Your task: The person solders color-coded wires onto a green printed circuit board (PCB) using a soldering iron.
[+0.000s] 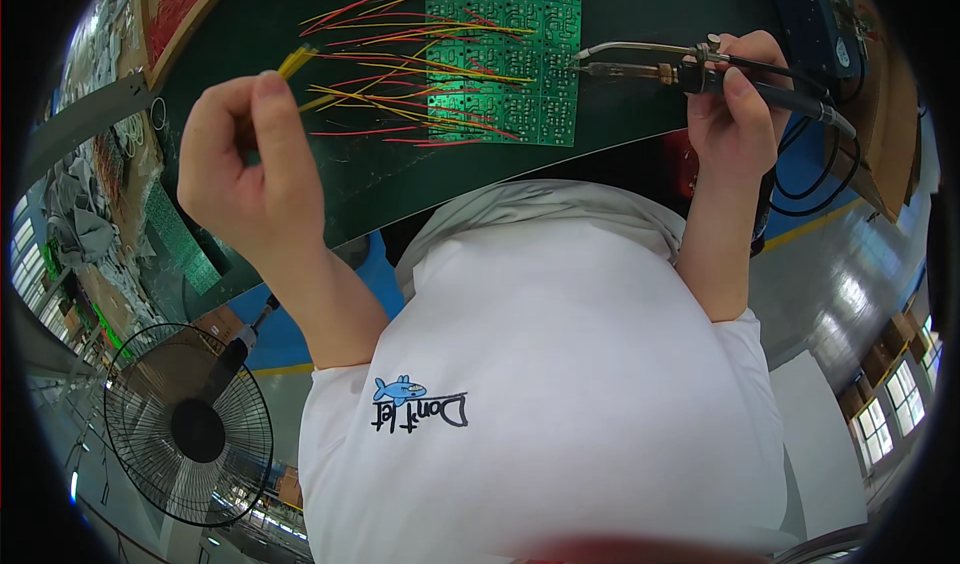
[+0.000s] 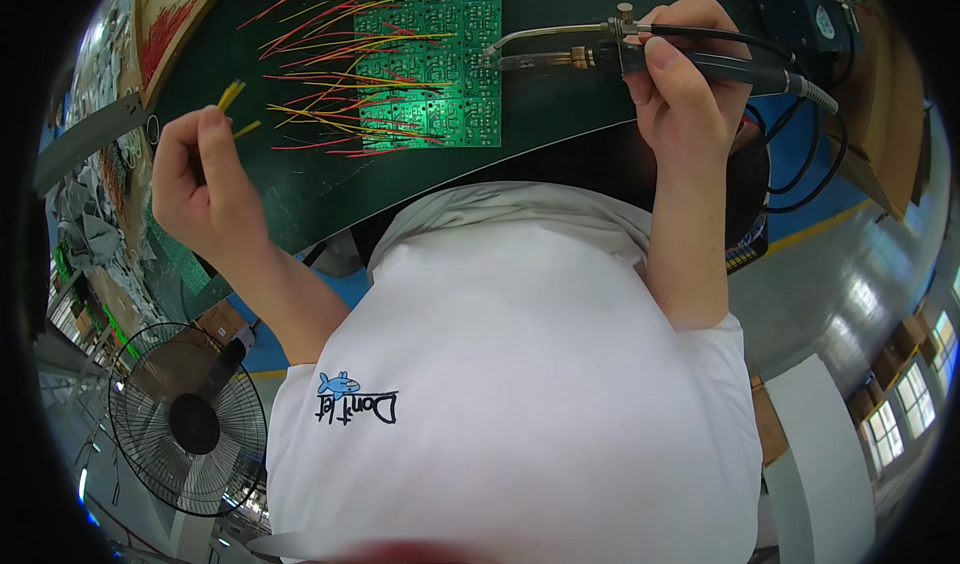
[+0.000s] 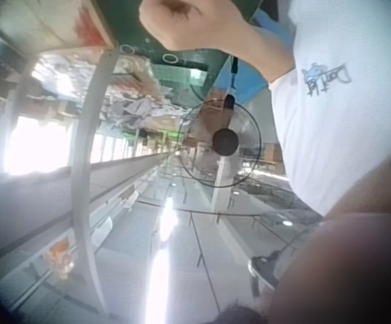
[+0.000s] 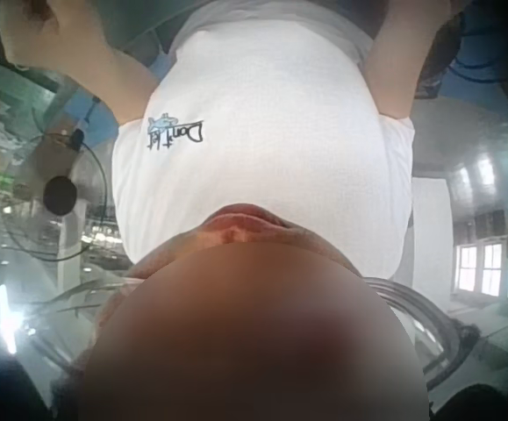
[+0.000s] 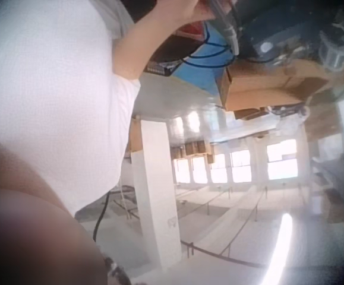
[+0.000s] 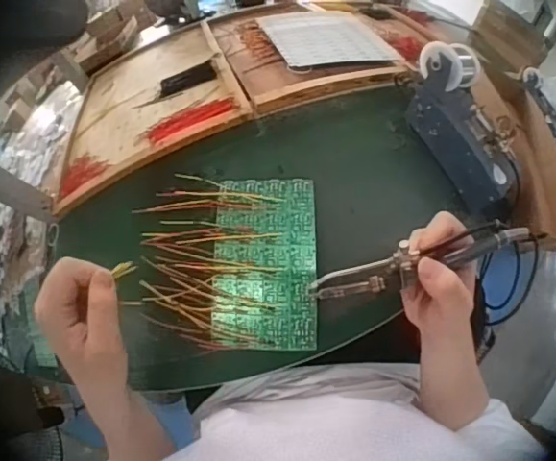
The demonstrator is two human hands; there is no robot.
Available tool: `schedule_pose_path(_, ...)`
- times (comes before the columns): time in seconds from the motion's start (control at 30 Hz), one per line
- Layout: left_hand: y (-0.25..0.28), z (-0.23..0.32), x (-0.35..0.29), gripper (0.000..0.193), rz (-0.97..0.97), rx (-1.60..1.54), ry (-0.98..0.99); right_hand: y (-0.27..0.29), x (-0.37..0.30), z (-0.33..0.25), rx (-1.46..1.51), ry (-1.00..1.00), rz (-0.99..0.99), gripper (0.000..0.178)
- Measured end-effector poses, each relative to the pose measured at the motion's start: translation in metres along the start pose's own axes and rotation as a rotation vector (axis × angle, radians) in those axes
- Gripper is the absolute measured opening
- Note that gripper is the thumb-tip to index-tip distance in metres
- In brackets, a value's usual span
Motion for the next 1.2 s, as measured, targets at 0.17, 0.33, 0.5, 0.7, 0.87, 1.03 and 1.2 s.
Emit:
schedule_pose_path(0.17, -0.037, 0.034, -0.042, 0.011, -0.277, -0.14, -0.219, -0.007, -0.009, -0.008, -0.101, 0.014, 0.034, 0.013)
schedule_pose_path(0.33, -0.064, 0.034, -0.068, 0.014, -0.251, -0.182, -0.314, -0.02, -0.021, -0.013, -0.121, 0.024, -0.006, 0.017)
schedule_pose_path(0.5, -0.068, 0.03, -0.066, 0.013, -0.278, -0.215, -0.263, -0.013, -0.03, -0.008, -0.172, -0.027, 0.029, 0.018)
schedule_pose_path(0.7, -0.069, 0.03, -0.068, 0.013, -0.281, -0.19, -0.277, -0.02, -0.029, -0.006, -0.18, -0.011, 0.011, 0.019)
schedule_pose_path(0.87, -0.069, 0.028, -0.067, 0.013, -0.267, -0.204, -0.215, -0.022, -0.031, -0.004, -0.21, -0.014, -0.062, 0.017)
schedule_pose_path(1.03, -0.069, 0.028, -0.066, 0.014, -0.283, -0.19, -0.227, -0.026, -0.031, -0.003, -0.266, 0.008, -0.067, 0.016)
schedule_pose_path(1.2, -0.069, 0.028, -0.065, 0.014, -0.275, -0.183, -0.226, -0.028, -0.029, -0.003, -0.311, 0.0, -0.097, 0.016)
Point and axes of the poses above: each hand's wrist, its own x-axis towards the middle knuckle, its own y-axis out of the back of the hand, z = x × y, the point moved 5 cm from there along x, towards the middle knuckle, and after that the axes turned 2 degrees about z, right-handed, at the moved point
